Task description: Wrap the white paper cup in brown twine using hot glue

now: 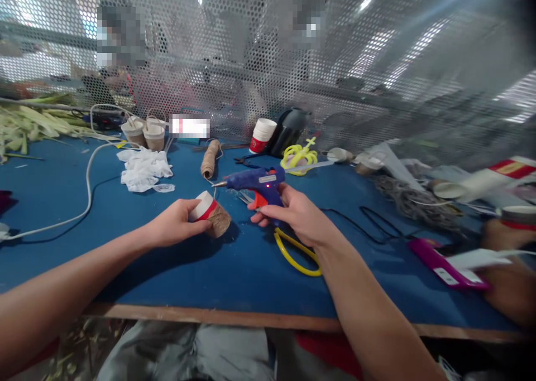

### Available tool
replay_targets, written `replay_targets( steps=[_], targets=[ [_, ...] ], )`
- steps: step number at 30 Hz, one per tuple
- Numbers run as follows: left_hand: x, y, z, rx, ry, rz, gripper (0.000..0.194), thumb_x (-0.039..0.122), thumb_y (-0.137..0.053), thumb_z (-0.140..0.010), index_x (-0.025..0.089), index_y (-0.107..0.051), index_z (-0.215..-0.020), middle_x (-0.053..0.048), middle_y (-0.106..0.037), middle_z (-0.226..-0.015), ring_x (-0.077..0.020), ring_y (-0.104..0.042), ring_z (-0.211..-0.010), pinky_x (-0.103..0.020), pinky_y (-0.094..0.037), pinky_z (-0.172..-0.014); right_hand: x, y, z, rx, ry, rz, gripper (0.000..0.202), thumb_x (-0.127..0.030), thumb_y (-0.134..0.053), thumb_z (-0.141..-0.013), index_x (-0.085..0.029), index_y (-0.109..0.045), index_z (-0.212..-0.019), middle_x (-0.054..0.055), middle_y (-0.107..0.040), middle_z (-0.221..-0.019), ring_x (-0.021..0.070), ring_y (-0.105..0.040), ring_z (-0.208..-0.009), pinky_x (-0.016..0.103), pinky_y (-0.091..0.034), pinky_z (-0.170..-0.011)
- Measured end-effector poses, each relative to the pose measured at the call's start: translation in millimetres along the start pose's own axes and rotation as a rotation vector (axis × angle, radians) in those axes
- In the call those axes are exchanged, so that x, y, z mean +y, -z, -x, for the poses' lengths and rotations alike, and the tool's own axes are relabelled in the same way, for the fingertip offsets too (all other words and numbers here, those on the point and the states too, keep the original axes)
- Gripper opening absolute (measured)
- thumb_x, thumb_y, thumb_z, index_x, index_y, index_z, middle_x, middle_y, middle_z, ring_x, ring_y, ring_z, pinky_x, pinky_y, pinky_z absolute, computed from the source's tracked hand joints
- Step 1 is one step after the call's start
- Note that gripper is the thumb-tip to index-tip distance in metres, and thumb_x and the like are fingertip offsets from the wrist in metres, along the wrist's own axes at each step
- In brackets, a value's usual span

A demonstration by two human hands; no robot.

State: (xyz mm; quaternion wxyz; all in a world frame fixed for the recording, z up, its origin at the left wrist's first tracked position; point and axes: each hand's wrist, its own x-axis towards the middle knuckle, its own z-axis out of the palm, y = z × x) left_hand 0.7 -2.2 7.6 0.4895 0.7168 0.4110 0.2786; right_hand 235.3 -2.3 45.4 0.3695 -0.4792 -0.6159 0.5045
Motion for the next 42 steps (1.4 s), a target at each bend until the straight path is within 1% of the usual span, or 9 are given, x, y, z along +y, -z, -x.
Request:
replay_targets(
  steps=[3, 8, 12, 16, 18, 22, 31, 36, 42],
  targets=[
    [0, 1.7, -1, 0.014, 0.022, 0.035, 0.032, 0.032, -0.057, -0.070, 0.009, -0.058, -0.092, -0.007, -0.070, -0.086, -0.0213, -0.064, -0.078, -0.030, -0.049, -0.072, 0, -2, 4, 0.022, 0.018, 0.010, 0.022, -0.023, -0.064, -0.070, -0.015, -0.055, -0.089, 0.005, -0.067, -0.078, 0.0110, -0.062, -0.061, 0.022, -0.049, -0.056],
    [-1, 2.8, -1, 0.050, 0.060, -0.011, 0.035, 0.033, -0.058, -0.070, 0.008, -0.058, -0.094, -0.007, -0.070, -0.085, -0.0208, -0.063, -0.075, -0.028, -0.048, -0.067, -2, -6, 10, -0.033, -0.006, 0.047, 0.020, -0.031, -0.061, -0.072, -0.013, -0.063, -0.081, 0.003, -0.065, -0.065, 0.0083, -0.054, -0.047, 0.020, -0.042, -0.042],
    [-2, 2.1, -1, 0.046, 0.030, -0.020, 0.034, 0.033, -0.057, -0.072, 0.009, -0.058, -0.096, -0.006, -0.069, -0.085, -0.0181, -0.062, -0.072, -0.025, -0.047, -0.064, -7, -15, 17, -0.004, 0.041, 0.262, 0.020, -0.031, -0.059, -0.073, -0.013, -0.064, -0.076, -0.002, -0.054, -0.044, 0.0086, -0.048, -0.040, 0.020, -0.040, -0.041],
    [-4, 1.7, -2, 0.040, 0.024, 0.006, 0.034, 0.033, -0.057, -0.072, 0.009, -0.057, -0.096, -0.006, -0.069, -0.083, -0.0183, -0.062, -0.072, -0.026, -0.047, -0.064, -9, -22, 22, 0.037, 0.080, 0.494, 0.019, -0.028, -0.058, -0.072, -0.015, -0.058, -0.058, -0.003, -0.052, -0.041, 0.0089, -0.049, -0.039, 0.021, -0.040, -0.044],
    [-3, 1.6, -2, 0.031, 0.015, 0.044, 0.031, 0.032, -0.056, -0.072, 0.009, -0.057, -0.093, -0.006, -0.068, -0.083, -0.0184, -0.062, -0.073, -0.027, -0.048, -0.066, -9, -24, 24, 0.049, 0.121, 0.594, 0.021, -0.027, -0.057, -0.072, -0.017, -0.055, -0.054, -0.003, -0.052, -0.041, 0.0094, -0.050, -0.039, 0.022, -0.040, -0.045],
    [-2, 1.5, -2, 0.037, -0.009, 0.034, 0.026, 0.031, -0.056, -0.072, 0.009, -0.057, -0.087, -0.007, -0.067, -0.081, -0.0188, -0.062, -0.073, -0.028, -0.047, -0.067, -10, -26, 26, 0.070, 0.167, 0.721, 0.019, -0.026, -0.056, -0.073, -0.019, -0.054, -0.055, -0.004, -0.052, -0.041, 0.0107, -0.051, -0.041, 0.023, -0.040, -0.049],
    [-2, 1.6, -1, 0.028, -0.002, 0.055, 0.025, 0.029, -0.055, -0.073, 0.010, -0.056, -0.088, -0.007, -0.068, -0.083, -0.0188, -0.063, -0.075, -0.029, -0.048, -0.070, -9, -25, 27, 0.048, 0.210, 0.828, 0.019, -0.025, -0.053, -0.074, -0.019, -0.055, -0.056, -0.004, -0.052, -0.042, 0.0123, -0.053, -0.048, 0.023, -0.038, -0.051],
    [-1, 1.7, -2, 0.026, 0.009, 0.041, 0.025, 0.029, -0.055, -0.073, 0.010, -0.056, -0.089, -0.007, -0.068, -0.083, -0.0188, -0.062, -0.075, -0.029, -0.048, -0.069, -9, -27, 27, 0.063, 0.182, 0.816, 0.018, -0.026, -0.054, -0.074, -0.019, -0.058, -0.058, -0.003, -0.053, -0.043, 0.0135, -0.054, -0.049, 0.024, -0.038, -0.052],
    [0, 2.1, -1, 0.045, 0.006, -0.018, 0.027, 0.032, -0.056, -0.074, 0.010, -0.057, -0.089, -0.007, -0.067, -0.083, -0.0181, -0.061, -0.072, -0.027, -0.047, -0.067, -5, -25, 26, 0.058, 0.206, 0.806, 0.012, -0.028, -0.055, -0.073, -0.021, -0.062, -0.066, -0.003, -0.052, -0.040, 0.0143, -0.052, -0.045, 0.025, -0.037, -0.047]
  ],
)
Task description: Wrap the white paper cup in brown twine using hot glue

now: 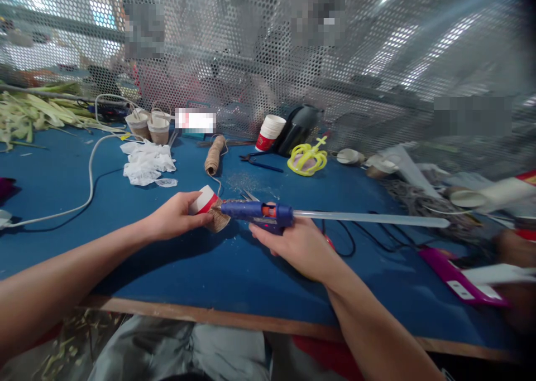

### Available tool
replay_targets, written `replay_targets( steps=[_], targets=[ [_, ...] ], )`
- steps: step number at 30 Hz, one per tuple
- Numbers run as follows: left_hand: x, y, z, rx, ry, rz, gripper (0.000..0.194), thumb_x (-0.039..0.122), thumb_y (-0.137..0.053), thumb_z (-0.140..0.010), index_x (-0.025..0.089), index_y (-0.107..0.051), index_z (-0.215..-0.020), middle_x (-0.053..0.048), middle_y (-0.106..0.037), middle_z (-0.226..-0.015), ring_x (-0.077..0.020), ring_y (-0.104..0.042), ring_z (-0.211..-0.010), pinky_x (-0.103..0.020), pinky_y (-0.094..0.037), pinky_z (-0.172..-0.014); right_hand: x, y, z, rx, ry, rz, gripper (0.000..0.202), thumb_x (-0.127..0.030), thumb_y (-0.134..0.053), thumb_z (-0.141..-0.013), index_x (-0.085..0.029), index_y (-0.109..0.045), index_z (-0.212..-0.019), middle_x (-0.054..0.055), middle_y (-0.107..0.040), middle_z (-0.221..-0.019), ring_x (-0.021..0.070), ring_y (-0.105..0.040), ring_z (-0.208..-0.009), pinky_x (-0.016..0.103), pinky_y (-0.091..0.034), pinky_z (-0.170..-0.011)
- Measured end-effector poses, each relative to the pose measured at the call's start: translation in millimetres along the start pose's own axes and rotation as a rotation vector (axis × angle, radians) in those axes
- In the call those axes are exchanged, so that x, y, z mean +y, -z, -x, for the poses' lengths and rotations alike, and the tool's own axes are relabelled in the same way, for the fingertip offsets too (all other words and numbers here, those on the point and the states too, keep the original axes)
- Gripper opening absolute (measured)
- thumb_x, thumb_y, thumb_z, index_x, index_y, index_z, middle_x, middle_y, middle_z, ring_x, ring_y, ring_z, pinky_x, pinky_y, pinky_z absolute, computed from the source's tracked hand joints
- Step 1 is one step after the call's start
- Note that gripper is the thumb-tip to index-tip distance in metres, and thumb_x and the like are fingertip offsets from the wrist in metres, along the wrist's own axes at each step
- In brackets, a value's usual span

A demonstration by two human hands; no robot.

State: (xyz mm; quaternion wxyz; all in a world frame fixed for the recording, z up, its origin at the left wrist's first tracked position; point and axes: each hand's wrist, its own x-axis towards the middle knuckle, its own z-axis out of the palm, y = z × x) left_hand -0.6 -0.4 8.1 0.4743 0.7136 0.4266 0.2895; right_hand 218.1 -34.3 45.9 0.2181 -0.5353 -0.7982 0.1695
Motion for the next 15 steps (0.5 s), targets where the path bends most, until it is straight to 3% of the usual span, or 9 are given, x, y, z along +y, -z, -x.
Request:
replay_targets(
  steps=[5, 15],
  targets=[
    [0.3, 0.1, 0.3, -0.015, -0.001, 0.034, 0.028, 0.033, -0.055, -0.074, 0.010, -0.056, -0.090, -0.006, -0.068, -0.083, -0.0183, -0.062, -0.074, -0.027, -0.047, -0.067, 0.2, 0.5, 0.6, 0.011, -0.008, 0.000, 0.012, -0.028, -0.055, -0.073, -0.022, -0.062, -0.066, -0.004, -0.051, -0.038, 0.0138, -0.051, -0.042, 0.024, -0.037, -0.045],
    [1.6, -0.3, -0.1, 0.002, -0.018, -0.009, 0.027, 0.031, -0.055, -0.073, 0.010, -0.055, -0.089, -0.006, -0.066, -0.082, -0.0179, -0.060, -0.072, -0.027, -0.047, -0.066, -2.4, -0.4, -1.5, 0.026, 0.005, -0.041, 0.008, -0.025, -0.057, -0.071, -0.021, -0.061, -0.065, -0.001, -0.056, -0.047, 0.0177, -0.058, -0.057, 0.026, -0.039, -0.053]
  ],
)
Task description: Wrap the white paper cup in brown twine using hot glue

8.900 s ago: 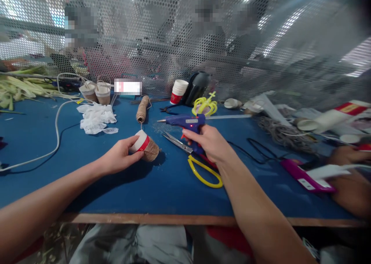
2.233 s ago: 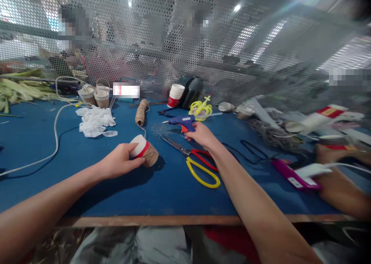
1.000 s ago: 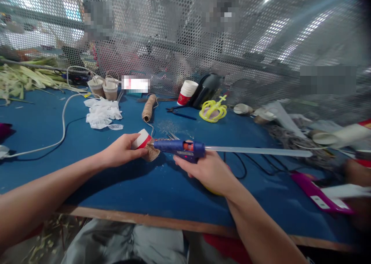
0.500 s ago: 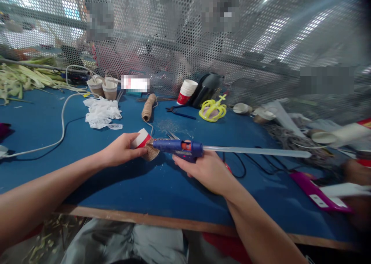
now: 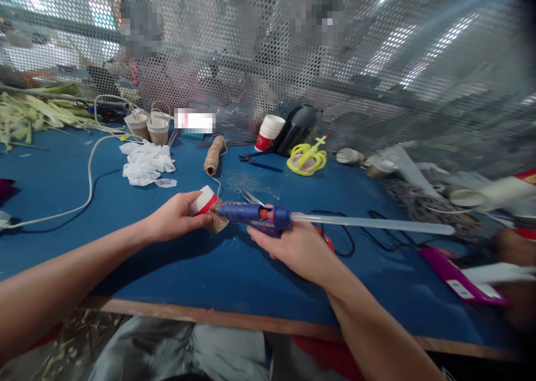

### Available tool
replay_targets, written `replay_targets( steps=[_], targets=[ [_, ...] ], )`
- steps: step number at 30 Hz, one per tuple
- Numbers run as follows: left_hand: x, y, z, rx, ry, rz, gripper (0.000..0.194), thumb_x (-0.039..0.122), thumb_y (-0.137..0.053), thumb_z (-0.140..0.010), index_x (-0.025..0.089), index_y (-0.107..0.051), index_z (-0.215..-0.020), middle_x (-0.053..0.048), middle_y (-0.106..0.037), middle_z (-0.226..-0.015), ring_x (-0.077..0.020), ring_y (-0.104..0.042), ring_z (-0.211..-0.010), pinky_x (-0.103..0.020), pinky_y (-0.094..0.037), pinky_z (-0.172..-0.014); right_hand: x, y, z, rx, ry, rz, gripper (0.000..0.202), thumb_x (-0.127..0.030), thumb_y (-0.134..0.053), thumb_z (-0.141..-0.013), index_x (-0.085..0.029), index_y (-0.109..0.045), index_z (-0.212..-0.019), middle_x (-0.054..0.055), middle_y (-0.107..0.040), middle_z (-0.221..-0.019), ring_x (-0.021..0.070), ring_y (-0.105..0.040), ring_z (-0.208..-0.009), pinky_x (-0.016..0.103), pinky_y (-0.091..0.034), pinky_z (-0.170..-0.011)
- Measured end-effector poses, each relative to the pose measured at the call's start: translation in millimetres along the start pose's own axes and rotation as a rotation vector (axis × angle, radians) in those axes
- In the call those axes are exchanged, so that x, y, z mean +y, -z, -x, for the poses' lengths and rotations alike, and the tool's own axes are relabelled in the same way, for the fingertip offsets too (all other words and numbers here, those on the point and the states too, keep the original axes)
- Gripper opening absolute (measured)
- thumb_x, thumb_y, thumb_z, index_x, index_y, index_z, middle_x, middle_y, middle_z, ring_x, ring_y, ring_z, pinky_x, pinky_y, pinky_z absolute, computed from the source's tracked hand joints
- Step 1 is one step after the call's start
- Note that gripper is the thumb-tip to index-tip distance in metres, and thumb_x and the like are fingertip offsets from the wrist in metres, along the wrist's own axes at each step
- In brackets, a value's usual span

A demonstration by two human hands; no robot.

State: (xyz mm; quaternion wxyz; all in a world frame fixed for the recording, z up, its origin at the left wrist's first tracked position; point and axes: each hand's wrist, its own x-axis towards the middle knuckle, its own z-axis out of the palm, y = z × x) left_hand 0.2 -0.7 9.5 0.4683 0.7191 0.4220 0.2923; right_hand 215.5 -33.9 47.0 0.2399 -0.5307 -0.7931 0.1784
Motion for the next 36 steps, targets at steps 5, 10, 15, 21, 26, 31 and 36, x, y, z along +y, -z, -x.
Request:
replay_targets(
  steps=[5, 10, 15, 21, 26, 31, 36],
  targets=[
    [-0.6, 0.3, 0.9, -0.011, -0.003, 0.014, 0.026, 0.030, -0.055, -0.073, 0.011, -0.054, -0.091, -0.005, -0.066, -0.082, -0.0174, -0.060, -0.073, -0.027, -0.047, -0.068, -1.0, 0.6, 1.3, 0.006, -0.012, 0.028, 0.015, -0.026, -0.056, -0.072, -0.022, -0.059, -0.058, -0.002, -0.051, -0.040, 0.0165, -0.056, -0.050, 0.026, -0.038, -0.049],
    [-1.3, -0.1, 1.5, -0.006, -0.009, 0.010, 0.026, 0.031, -0.055, -0.073, 0.011, -0.055, -0.090, -0.004, -0.066, -0.080, -0.0168, -0.060, -0.071, -0.025, -0.046, -0.064, 0.1, 0.3, 2.0, 0.007, -0.013, 0.017, 0.016, -0.028, -0.056, -0.071, -0.023, -0.059, -0.056, -0.004, -0.050, -0.036, 0.0139, -0.051, -0.040, 0.025, -0.037, -0.044],
    [-0.7, -0.5, 0.7, -0.010, 0.010, 0.051, 0.031, 0.031, -0.056, -0.072, 0.010, -0.054, -0.094, -0.006, -0.066, -0.083, -0.0182, -0.061, -0.074, -0.028, -0.048, -0.069, 2.2, 1.8, -0.9, -0.003, -0.031, 0.027, 0.026, -0.028, -0.053, -0.073, -0.021, -0.052, -0.049, -0.003, -0.051, -0.037, 0.0124, -0.051, -0.039, 0.025, -0.038, -0.045],
    [-0.9, -0.4, 0.6, -0.006, 0.019, 0.006, 0.035, 0.032, -0.055, -0.073, 0.009, -0.053, -0.099, -0.007, -0.066, -0.085, -0.0196, -0.061, -0.074, -0.030, -0.048, -0.068, 1.1, 2.6, -3.3, -0.006, -0.073, -0.034, 0.023, -0.027, -0.054, -0.073, -0.020, -0.051, -0.051, -0.004, -0.052, -0.037, 0.0117, -0.052, -0.037, 0.024, -0.040, -0.046],
    [-1.3, -0.2, 0.9, -0.007, 0.006, 0.004, 0.037, 0.033, -0.056, -0.072, 0.009, -0.053, -0.100, -0.006, -0.066, -0.084, -0.0186, -0.061, -0.073, -0.028, -0.048, -0.067, 0.3, 2.4, -2.6, -0.004, -0.100, -0.063, 0.022, -0.027, -0.055, -0.072, -0.020, -0.053, -0.052, -0.004, -0.052, -0.036, 0.0114, -0.052, -0.036, 0.023, -0.041, -0.045],
    [-0.6, -0.4, 1.0, -0.013, 0.005, 0.019, 0.036, 0.033, -0.056, -0.072, 0.010, -0.053, -0.100, -0.006, -0.066, -0.086, -0.0187, -0.061, -0.074, -0.028, -0.048, -0.068, -2.0, 2.9, -0.9, -0.010, -0.102, -0.078, 0.022, -0.028, -0.054, -0.073, -0.020, -0.054, -0.052, -0.004, -0.052, -0.036, 0.0114, -0.052, -0.036, 0.023, -0.041, -0.044],
    [0.6, -0.1, 1.3, -0.021, 0.019, 0.028, 0.033, 0.031, -0.055, -0.071, 0.010, -0.053, -0.096, -0.006, -0.066, -0.085, -0.0194, -0.062, -0.076, -0.029, -0.048, -0.070, -4.0, 3.2, -0.1, -0.040, -0.097, -0.072, 0.026, -0.027, -0.054, -0.072, -0.020, -0.050, -0.048, -0.004, -0.051, -0.036, 0.0113, -0.051, -0.036, 0.023, -0.040, -0.044]
  ],
)
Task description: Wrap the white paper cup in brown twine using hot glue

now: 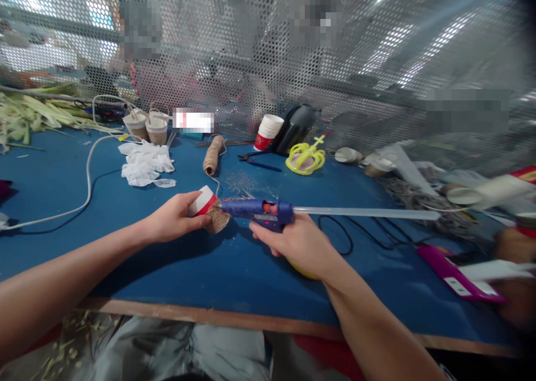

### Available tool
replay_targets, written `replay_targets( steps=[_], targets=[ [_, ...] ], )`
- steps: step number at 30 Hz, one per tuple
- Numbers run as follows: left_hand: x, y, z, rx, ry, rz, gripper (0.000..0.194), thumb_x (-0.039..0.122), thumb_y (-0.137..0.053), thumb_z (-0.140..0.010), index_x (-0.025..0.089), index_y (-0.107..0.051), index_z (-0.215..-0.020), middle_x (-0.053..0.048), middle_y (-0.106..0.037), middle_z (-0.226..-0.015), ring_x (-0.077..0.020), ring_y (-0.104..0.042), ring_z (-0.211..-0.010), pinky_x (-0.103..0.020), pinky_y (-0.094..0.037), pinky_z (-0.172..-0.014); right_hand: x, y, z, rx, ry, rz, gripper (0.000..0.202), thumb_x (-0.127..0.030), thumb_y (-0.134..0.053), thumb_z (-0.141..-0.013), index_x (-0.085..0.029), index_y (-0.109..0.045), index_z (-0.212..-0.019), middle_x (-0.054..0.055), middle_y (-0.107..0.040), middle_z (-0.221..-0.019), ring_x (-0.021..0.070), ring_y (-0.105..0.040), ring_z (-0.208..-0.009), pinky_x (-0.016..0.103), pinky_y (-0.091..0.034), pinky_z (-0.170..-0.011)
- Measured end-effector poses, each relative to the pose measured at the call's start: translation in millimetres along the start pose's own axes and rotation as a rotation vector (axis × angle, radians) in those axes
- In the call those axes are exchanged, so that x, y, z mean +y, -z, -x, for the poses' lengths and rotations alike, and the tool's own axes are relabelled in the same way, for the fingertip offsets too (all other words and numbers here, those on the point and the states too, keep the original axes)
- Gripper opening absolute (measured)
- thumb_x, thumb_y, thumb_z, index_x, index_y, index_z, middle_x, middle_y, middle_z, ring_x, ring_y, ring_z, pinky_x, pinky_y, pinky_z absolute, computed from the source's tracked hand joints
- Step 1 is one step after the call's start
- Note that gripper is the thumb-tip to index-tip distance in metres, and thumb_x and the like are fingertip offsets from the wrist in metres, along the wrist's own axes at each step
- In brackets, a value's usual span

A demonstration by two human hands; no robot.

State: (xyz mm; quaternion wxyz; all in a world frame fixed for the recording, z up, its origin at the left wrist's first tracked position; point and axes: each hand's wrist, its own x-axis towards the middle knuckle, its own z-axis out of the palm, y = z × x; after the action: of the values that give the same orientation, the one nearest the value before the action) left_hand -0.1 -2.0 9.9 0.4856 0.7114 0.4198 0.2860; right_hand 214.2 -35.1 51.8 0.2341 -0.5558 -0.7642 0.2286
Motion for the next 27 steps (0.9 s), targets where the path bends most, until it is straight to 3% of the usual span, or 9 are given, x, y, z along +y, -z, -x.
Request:
replay_targets(
  steps=[14, 20, 27],
  targets=[
    [-0.4, -0.7, -0.1, 0.011, -0.023, -0.005, 0.034, 0.033, -0.056, -0.071, 0.010, -0.054, -0.097, -0.005, -0.065, -0.084, -0.0176, -0.060, -0.071, -0.028, -0.047, -0.066, 2.1, 0.2, -1.2, -0.002, -0.045, -0.023, 0.022, -0.028, -0.053, -0.075, -0.018, -0.056, -0.055, -0.002, -0.056, -0.041, 0.0117, -0.054, -0.038, 0.022, -0.043, -0.046],
    [-1.0, -0.1, -0.1, 0.008, -0.004, -0.024, 0.039, 0.033, -0.055, -0.071, 0.008, -0.052, -0.099, -0.009, -0.066, -0.085, -0.0218, -0.061, -0.075, -0.032, -0.048, -0.068, -1.7, -0.3, -0.3, -0.007, -0.036, 0.026, 0.025, -0.025, -0.053, -0.074, -0.018, -0.052, -0.050, -0.003, -0.054, -0.038, 0.0112, -0.054, -0.038, 0.021, -0.041, -0.046],
    [0.1, -0.3, 0.5, 0.002, -0.011, -0.012, 0.034, 0.030, -0.055, -0.071, 0.010, -0.053, -0.098, -0.006, -0.066, -0.085, -0.0194, -0.061, -0.075, -0.030, -0.048, -0.069, -3.4, 0.8, 0.8, -0.005, -0.032, 0.050, 0.024, -0.024, -0.053, -0.074, -0.019, -0.052, -0.050, -0.004, -0.052, -0.037, 0.0106, -0.053, -0.039, 0.021, -0.040, -0.046]
  ],
)
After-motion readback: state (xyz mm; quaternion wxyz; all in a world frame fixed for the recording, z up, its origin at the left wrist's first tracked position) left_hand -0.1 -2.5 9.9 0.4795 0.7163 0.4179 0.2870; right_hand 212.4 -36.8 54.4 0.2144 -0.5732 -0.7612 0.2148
